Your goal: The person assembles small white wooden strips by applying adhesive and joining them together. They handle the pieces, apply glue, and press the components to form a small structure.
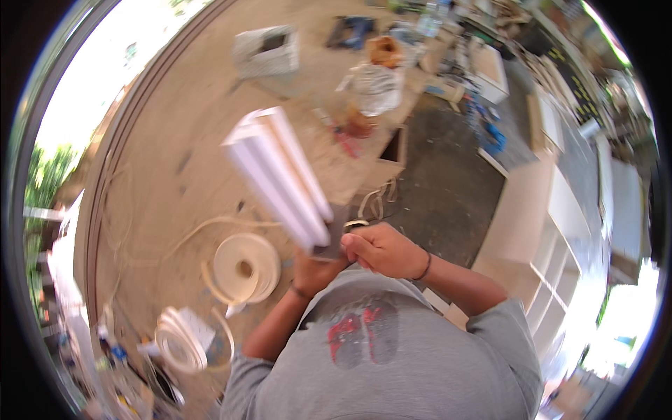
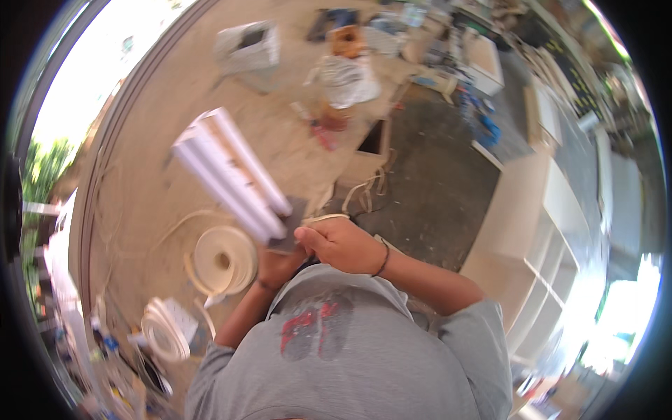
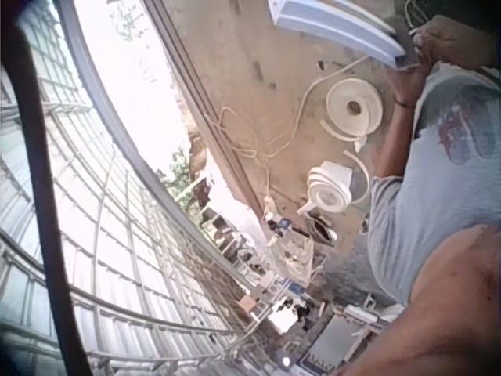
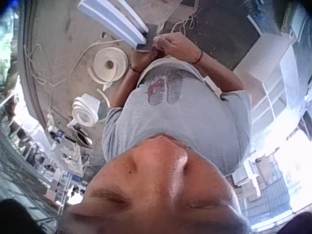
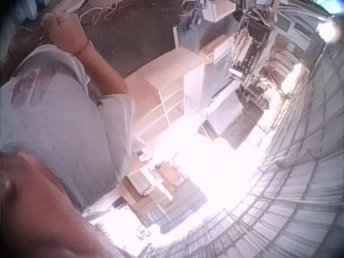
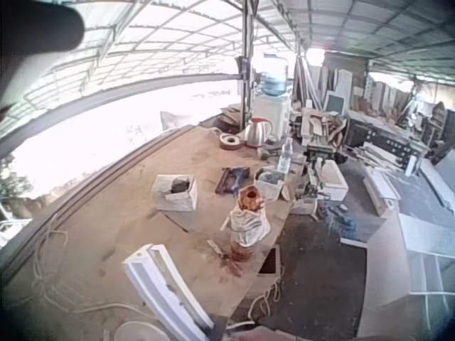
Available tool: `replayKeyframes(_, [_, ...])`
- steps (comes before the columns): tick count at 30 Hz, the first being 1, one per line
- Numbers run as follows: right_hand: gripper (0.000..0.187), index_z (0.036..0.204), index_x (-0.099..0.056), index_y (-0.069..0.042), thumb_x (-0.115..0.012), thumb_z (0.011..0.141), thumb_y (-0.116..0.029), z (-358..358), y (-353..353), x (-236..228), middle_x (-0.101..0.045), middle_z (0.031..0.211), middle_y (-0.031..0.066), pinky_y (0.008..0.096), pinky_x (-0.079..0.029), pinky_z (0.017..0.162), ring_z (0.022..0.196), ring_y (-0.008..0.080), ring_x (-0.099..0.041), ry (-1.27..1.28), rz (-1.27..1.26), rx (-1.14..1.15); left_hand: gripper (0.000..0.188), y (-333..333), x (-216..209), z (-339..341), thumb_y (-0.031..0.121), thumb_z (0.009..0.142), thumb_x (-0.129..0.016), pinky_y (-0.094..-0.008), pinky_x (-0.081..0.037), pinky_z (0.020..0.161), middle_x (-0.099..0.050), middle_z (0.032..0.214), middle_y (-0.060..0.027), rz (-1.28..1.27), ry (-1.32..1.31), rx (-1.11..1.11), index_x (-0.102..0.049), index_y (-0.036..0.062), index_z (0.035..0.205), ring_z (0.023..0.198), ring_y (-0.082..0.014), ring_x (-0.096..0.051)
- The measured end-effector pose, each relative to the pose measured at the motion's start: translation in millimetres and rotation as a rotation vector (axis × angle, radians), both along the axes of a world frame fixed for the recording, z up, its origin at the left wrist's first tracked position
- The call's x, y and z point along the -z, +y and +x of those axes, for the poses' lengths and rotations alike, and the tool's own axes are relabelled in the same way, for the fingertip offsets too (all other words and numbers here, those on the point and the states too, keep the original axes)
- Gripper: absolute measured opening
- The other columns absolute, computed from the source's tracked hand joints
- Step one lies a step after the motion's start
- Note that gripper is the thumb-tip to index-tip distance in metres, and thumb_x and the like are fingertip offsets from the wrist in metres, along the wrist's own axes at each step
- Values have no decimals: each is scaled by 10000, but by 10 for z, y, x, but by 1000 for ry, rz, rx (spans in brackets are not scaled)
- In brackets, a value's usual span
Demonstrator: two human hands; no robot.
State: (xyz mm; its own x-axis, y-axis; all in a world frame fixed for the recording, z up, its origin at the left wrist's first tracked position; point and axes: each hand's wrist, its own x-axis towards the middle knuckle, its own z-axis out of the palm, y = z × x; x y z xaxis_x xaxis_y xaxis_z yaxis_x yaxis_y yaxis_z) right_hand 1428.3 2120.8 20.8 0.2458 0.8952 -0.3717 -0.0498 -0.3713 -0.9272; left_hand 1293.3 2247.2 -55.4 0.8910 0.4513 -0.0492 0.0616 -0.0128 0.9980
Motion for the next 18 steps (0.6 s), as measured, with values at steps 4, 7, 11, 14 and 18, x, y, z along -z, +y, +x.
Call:
replayKeyframes(4, [288,976,-599,-61,-667,829,-299,180,-133,124,-613,825,88,366,-505,640,759,258,-624,-1111,346,105,463,77,-284,-97,104,719,-694,-341,-527,749,-631,940,-104,-588,50,91,-566,-29,1145,864,-207,-642])
replayKeyframes(7, [269,928,-595,-52,-662,826,-292,223,-115,123,-613,824,67,350,-510,623,779,230,-629,-1294,313,-142,584,108,-328,-77,148,679,-673,-369,-529,758,-618,974,-133,-838,93,239,-520,-43,1210,870,-249,-647])
replayKeyframes(11, [254,786,-572,-58,-624,842,-300,192,-163,330,-607,714,71,340,-506,554,663,223,-637,-1341,238,-282,632,85,-245,-89,183,666,-643,-365,-529,750,-609,969,-152,-941,129,279,-500,-48,1237,847,-264,-645])
replayKeyframes(14, [212,750,-562,-62,-576,853,-247,171,-225,436,-616,663,92,348,-505,507,581,239,-637,-1339,243,-332,598,-3,-149,-116,179,661,-624,-364,-538,721,-609,940,-145,-931,175,244,-510,-56,1199,821,-263,-648])
replayKeyframes(18, [143,726,-556,-60,-556,812,-175,155,-289,416,-623,658,105,357,-503,477,567,248,-643,-1331,216,-439,539,-117,-124,-175,161,657,-606,-369,-547,703,-611,916,-139,-860,280,187,-525,-55,1145,800,-264,-655])
